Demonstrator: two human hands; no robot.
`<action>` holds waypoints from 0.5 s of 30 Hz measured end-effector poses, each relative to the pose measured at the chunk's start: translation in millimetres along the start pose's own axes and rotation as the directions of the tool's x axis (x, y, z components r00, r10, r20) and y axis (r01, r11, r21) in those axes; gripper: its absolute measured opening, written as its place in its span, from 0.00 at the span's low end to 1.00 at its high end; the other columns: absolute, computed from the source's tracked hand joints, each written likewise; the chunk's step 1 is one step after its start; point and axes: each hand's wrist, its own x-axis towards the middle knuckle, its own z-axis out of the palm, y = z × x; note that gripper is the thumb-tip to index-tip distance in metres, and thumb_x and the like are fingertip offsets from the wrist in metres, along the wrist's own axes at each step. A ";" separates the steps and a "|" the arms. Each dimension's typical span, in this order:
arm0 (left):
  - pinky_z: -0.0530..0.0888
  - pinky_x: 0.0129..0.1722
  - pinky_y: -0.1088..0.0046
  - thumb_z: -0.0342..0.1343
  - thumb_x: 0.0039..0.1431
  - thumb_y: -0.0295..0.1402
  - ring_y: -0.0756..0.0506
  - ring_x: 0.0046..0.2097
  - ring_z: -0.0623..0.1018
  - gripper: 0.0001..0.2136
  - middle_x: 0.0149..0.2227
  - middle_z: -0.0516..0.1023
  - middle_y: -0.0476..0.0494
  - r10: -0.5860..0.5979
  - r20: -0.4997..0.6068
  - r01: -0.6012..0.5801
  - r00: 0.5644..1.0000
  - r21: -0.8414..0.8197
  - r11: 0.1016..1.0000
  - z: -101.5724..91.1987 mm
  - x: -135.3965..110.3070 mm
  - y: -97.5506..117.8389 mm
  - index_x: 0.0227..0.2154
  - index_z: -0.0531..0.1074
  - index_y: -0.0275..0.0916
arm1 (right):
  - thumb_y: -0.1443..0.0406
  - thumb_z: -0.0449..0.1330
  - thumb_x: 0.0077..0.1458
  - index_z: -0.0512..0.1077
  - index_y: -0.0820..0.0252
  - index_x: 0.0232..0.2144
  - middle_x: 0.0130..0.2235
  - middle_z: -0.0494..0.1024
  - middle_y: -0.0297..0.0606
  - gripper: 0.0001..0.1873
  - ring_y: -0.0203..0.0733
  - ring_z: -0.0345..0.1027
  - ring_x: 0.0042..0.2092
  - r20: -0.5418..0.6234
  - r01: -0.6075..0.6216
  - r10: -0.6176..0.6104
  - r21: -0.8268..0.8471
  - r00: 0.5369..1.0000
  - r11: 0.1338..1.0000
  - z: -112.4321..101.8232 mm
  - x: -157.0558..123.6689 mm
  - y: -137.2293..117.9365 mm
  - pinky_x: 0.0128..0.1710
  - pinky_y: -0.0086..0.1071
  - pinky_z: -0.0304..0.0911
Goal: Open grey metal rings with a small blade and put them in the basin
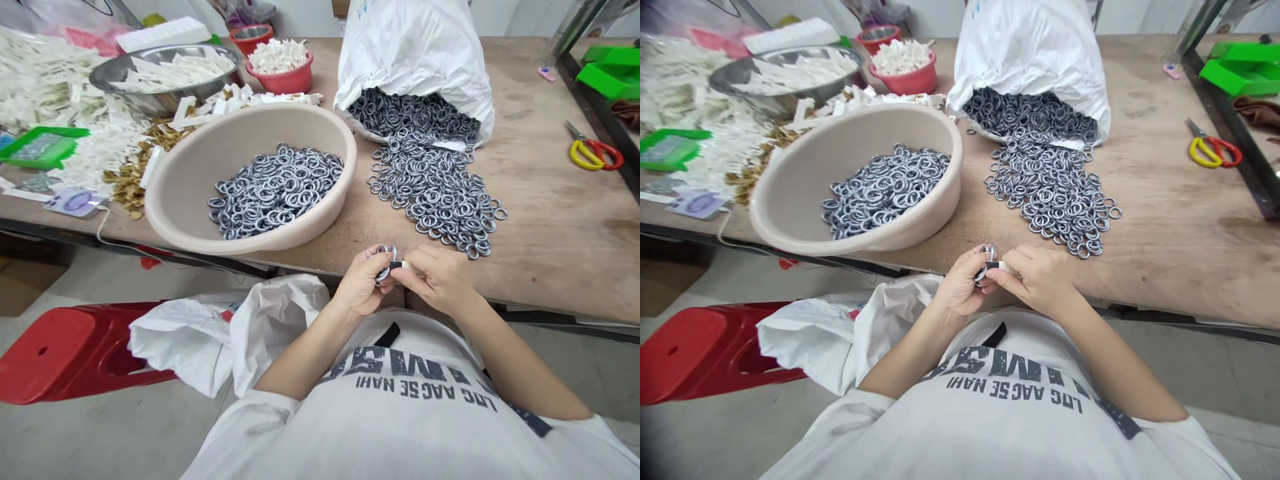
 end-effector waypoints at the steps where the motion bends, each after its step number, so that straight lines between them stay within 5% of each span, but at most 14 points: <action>1: 0.52 0.15 0.83 0.65 0.48 0.32 0.58 0.16 0.57 0.13 0.18 0.64 0.57 -0.032 0.039 0.031 0.999 0.018 0.999 -0.4 -2.1 -0.1 0.28 0.64 0.38 | 0.52 0.55 0.64 0.67 0.58 0.24 0.25 0.68 0.32 0.21 0.34 0.60 0.28 -0.005 -0.055 0.055 0.017 0.998 0.998 -1.3 2.2 6.2 0.30 0.32 0.48; 5: 0.52 0.16 0.82 0.63 0.51 0.33 0.58 0.17 0.57 0.11 0.22 0.68 0.54 -0.101 0.168 0.091 0.981 0.069 0.993 -1.5 -8.6 0.3 0.29 0.64 0.38 | 0.52 0.54 0.65 0.70 0.58 0.26 0.23 0.66 0.31 0.20 0.35 0.58 0.27 -0.073 -0.306 0.323 0.181 0.944 0.935 -3.5 9.6 22.6 0.29 0.31 0.50; 8: 0.54 0.16 0.82 0.64 0.52 0.34 0.58 0.18 0.59 0.12 0.23 0.67 0.55 0.009 0.088 -0.014 0.996 0.047 0.999 0.9 -7.6 1.3 0.30 0.64 0.38 | 0.51 0.57 0.63 0.73 0.55 0.42 0.32 0.74 0.33 0.16 0.38 0.66 0.32 -0.035 -0.232 0.280 0.469 0.959 0.852 6.6 8.1 6.2 0.32 0.31 0.58; 11: 0.60 0.20 0.82 0.66 0.50 0.36 0.56 0.22 0.64 0.14 0.25 0.66 0.54 0.182 -0.030 -0.181 0.983 0.016 0.983 10.3 -6.5 4.9 0.32 0.66 0.38 | 0.51 0.64 0.56 0.69 0.53 0.52 0.44 0.77 0.38 0.24 0.44 0.71 0.42 -0.091 -0.150 0.254 0.600 0.963 0.786 22.8 9.6 -26.0 0.41 0.36 0.66; 15: 0.69 0.30 0.78 0.63 0.55 0.40 0.53 0.30 0.71 0.13 0.30 0.70 0.51 0.490 -0.117 -0.479 0.864 0.111 0.871 21.6 -6.5 41.3 0.35 0.67 0.40 | 0.55 0.56 0.65 0.69 0.52 0.50 0.47 0.75 0.41 0.14 0.44 0.71 0.47 -0.265 -0.084 0.305 0.614 0.915 0.785 33.4 53.6 -61.3 0.49 0.40 0.67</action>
